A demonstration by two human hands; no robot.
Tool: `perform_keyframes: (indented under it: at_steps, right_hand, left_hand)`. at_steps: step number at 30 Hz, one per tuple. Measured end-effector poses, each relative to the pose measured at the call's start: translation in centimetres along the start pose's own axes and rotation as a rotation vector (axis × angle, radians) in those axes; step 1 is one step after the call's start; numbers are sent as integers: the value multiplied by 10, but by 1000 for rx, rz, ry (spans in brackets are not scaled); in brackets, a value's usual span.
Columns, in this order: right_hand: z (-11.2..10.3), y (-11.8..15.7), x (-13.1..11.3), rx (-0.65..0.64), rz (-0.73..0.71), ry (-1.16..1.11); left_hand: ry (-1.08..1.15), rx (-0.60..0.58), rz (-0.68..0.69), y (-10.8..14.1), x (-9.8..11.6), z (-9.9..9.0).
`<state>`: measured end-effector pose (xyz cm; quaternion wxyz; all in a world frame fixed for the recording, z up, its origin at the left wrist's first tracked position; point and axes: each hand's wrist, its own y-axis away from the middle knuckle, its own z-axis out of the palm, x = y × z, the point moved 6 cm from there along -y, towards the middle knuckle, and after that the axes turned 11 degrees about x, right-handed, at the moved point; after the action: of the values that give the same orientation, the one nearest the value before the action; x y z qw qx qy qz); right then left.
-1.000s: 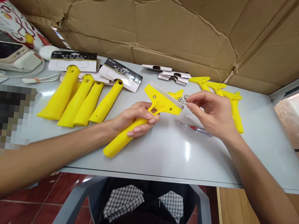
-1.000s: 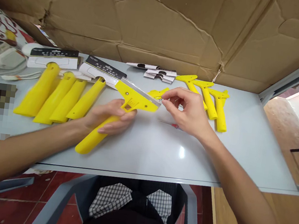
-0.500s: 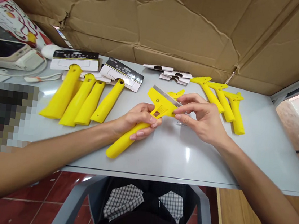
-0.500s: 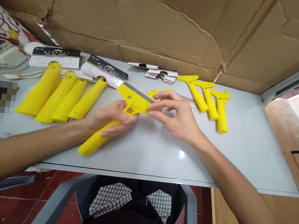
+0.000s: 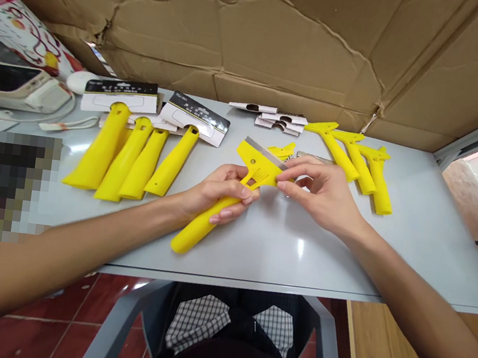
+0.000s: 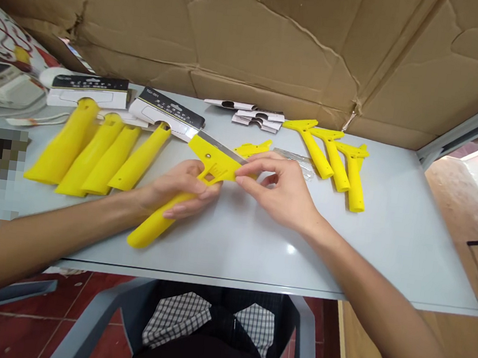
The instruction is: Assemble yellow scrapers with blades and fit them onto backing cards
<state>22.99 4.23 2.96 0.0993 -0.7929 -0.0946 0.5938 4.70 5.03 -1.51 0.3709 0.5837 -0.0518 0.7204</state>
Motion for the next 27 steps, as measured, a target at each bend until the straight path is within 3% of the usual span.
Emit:
perform_keyframes:
  at_steps: [10, 27]
  right_hand:
    - [-1, 5, -8, 113, -86, 85]
    - [1, 3, 2, 82, -6, 0]
  left_hand:
    - [22, 25, 47, -5, -4, -1]
    - [27, -3, 31, -6, -7, -3]
